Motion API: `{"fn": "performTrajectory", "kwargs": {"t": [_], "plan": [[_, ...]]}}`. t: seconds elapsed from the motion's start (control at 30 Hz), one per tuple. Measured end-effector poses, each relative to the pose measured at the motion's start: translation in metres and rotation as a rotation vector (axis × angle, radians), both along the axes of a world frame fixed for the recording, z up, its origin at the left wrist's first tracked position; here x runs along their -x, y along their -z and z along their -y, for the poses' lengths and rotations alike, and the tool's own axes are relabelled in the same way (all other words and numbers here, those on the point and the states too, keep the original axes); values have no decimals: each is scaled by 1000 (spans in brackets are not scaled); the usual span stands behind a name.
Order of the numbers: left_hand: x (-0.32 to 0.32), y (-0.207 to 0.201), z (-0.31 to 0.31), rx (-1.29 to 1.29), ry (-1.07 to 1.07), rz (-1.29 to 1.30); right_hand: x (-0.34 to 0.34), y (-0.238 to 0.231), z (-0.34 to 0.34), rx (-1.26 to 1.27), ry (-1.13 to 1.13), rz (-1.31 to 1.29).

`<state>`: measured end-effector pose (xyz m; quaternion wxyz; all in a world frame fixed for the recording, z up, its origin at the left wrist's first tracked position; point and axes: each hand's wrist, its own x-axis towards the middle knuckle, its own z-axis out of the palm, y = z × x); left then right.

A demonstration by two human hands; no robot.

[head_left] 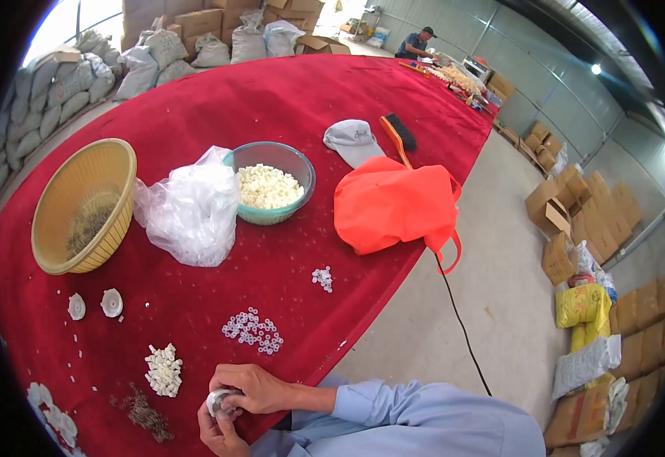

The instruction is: The person assembles small components by hand, inserting springs onto plastic plugs and fitting the sub-assemblies into round plastic caps.

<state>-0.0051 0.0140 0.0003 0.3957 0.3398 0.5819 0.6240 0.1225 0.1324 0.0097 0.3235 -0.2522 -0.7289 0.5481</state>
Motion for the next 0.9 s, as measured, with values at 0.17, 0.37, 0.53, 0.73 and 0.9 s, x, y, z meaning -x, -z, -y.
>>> {"fn": "performTrajectory", "kwargs": {"t": [0.17, 0.37, 0.53, 0.73, 0.9], "plan": [[0, 3, -1, 25, -22, 43, -1, -1, -1, 23, -5, -42], [-1, 1, -1, 3, -36, -10, -1, 1, 1, 81, 54, -140], [1, -1, 1, 40, -3, -37, -2, 4, -1, 18, 20, -105], [-1, -3, 0, 4, 2, -67, -2, 2, 1, -32, 25, -90], [-3, -1, 1, -3, -42, -8, -1, -5, 7, 151, 73, -121]]}}
